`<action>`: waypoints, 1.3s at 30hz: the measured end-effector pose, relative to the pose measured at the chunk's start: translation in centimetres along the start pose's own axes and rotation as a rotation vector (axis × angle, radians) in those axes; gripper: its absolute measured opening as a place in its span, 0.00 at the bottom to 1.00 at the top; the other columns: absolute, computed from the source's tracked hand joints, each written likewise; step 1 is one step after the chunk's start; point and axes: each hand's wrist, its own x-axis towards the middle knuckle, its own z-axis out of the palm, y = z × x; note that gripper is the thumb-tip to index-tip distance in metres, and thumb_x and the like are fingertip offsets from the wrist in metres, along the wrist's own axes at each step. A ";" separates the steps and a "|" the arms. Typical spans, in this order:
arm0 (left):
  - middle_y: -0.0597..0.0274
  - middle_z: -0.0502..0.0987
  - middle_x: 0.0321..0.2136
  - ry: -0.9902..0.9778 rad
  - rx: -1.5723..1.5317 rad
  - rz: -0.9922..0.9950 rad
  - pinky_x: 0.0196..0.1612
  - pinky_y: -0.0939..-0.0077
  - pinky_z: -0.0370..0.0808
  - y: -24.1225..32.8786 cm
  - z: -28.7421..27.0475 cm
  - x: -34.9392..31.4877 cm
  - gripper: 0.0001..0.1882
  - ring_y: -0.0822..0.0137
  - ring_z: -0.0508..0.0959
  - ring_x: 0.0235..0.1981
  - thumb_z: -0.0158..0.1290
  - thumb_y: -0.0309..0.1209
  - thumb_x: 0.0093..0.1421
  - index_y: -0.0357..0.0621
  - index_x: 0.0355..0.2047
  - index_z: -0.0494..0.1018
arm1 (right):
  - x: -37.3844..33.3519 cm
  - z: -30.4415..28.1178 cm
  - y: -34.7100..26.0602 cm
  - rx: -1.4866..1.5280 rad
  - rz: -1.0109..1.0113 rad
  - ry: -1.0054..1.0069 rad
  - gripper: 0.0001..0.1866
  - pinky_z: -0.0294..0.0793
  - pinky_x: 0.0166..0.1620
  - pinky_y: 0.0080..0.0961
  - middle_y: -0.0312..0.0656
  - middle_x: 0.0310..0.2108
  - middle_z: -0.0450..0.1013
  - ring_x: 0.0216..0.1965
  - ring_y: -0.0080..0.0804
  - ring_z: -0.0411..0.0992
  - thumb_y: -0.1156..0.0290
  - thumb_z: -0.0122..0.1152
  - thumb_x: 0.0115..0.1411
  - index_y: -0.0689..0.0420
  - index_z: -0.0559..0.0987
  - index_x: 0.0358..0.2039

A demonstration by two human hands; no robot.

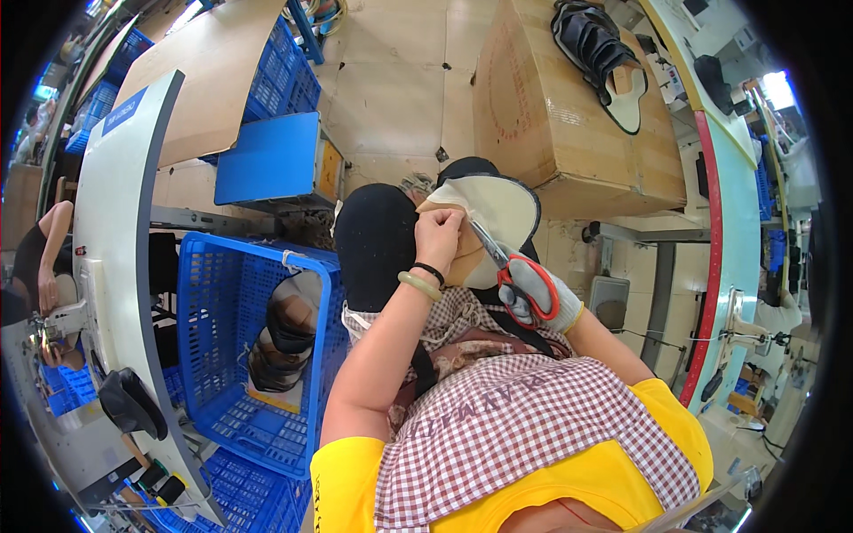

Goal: Trimming the excess edges of a shoe insole or outsole using scissors.

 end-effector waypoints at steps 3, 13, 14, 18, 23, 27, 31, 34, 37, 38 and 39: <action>0.70 0.75 0.25 -0.031 -0.053 -0.027 0.31 0.86 0.69 0.1 -0.2 0.1 0.08 0.79 0.71 0.25 0.54 0.29 0.59 0.35 0.32 0.78 | -0.2 1.2 -0.6 0.095 -0.013 0.059 0.24 0.61 0.18 0.11 0.33 0.24 0.71 0.16 0.15 0.61 0.49 0.48 0.65 0.49 0.67 0.55; 0.70 0.75 0.26 -0.058 -0.008 0.010 0.31 0.86 0.69 -0.2 0.1 0.3 0.09 0.80 0.71 0.25 0.51 0.29 0.62 0.35 0.34 0.78 | 1.1 3.4 1.9 0.198 -0.121 0.148 0.24 0.57 0.15 0.12 0.31 0.21 0.66 0.13 0.16 0.56 0.49 0.46 0.66 0.48 0.65 0.57; 0.70 0.75 0.26 -0.058 -0.009 0.014 0.31 0.86 0.69 -0.2 0.1 0.3 0.09 0.79 0.71 0.25 0.51 0.29 0.62 0.36 0.34 0.78 | 1.3 3.0 2.2 0.195 -0.121 0.151 0.24 0.57 0.15 0.12 0.31 0.21 0.66 0.13 0.16 0.56 0.49 0.46 0.66 0.48 0.65 0.57; 0.70 0.75 0.26 -0.065 -0.027 0.017 0.31 0.86 0.69 0.2 0.1 0.1 0.09 0.80 0.71 0.26 0.51 0.29 0.62 0.36 0.34 0.78 | 2.0 0.8 2.5 0.542 -0.030 -0.065 0.21 0.56 0.14 0.12 0.32 0.22 0.66 0.12 0.15 0.56 0.47 0.43 0.66 0.43 0.66 0.53; 0.70 0.75 0.28 -0.069 -0.094 -0.117 0.31 0.86 0.69 0.9 0.0 0.1 0.09 0.79 0.71 0.27 0.50 0.28 0.61 0.36 0.36 0.78 | 0.6 2.8 1.0 0.217 -0.023 0.166 0.20 0.59 0.16 0.12 0.32 0.21 0.67 0.13 0.15 0.59 0.49 0.49 0.65 0.45 0.68 0.51; 0.70 0.76 0.30 -0.087 -0.087 -0.074 0.32 0.85 0.69 0.5 0.2 0.3 0.09 0.79 0.71 0.28 0.49 0.27 0.62 0.37 0.37 0.77 | 0.7 3.8 0.4 0.163 -0.021 0.230 0.16 0.59 0.16 0.13 0.31 0.21 0.67 0.14 0.17 0.58 0.49 0.50 0.64 0.48 0.69 0.39; 0.70 0.76 0.31 -0.089 -0.081 -0.040 0.34 0.85 0.70 0.1 0.2 0.2 0.09 0.79 0.71 0.29 0.48 0.26 0.62 0.38 0.38 0.77 | 1.0 5.0 -0.3 0.162 -0.012 0.301 0.15 0.58 0.15 0.14 0.31 0.21 0.67 0.13 0.16 0.58 0.50 0.51 0.64 0.48 0.68 0.37; 0.70 0.76 0.31 -0.077 -0.087 -0.020 0.35 0.86 0.70 0.0 0.0 0.1 0.09 0.79 0.71 0.29 0.48 0.26 0.62 0.37 0.38 0.77 | 1.2 4.7 -0.3 0.160 0.001 0.299 0.14 0.57 0.15 0.14 0.31 0.20 0.67 0.13 0.16 0.58 0.52 0.51 0.64 0.48 0.68 0.38; 0.70 0.76 0.31 -0.074 -0.081 -0.008 0.34 0.86 0.70 -0.3 0.0 0.1 0.09 0.79 0.72 0.29 0.49 0.26 0.62 0.37 0.38 0.77 | 0.6 4.0 -1.1 0.153 0.000 0.243 0.14 0.57 0.15 0.13 0.31 0.20 0.67 0.13 0.15 0.58 0.52 0.52 0.64 0.49 0.68 0.38; 0.69 0.76 0.32 -0.075 -0.070 0.015 0.34 0.86 0.70 -0.5 -0.1 0.1 0.08 0.79 0.72 0.29 0.49 0.26 0.62 0.37 0.38 0.77 | 0.4 3.6 -1.5 0.138 0.005 0.224 0.16 0.58 0.15 0.12 0.30 0.21 0.67 0.14 0.14 0.59 0.53 0.52 0.63 0.49 0.69 0.43; 0.69 0.76 0.32 -0.074 -0.071 0.016 0.34 0.86 0.70 -0.8 -0.1 0.2 0.08 0.79 0.72 0.29 0.49 0.26 0.62 0.37 0.38 0.77 | 0.2 3.3 -1.9 0.122 0.009 0.204 0.18 0.59 0.16 0.11 0.30 0.21 0.67 0.14 0.14 0.60 0.53 0.53 0.63 0.48 0.69 0.48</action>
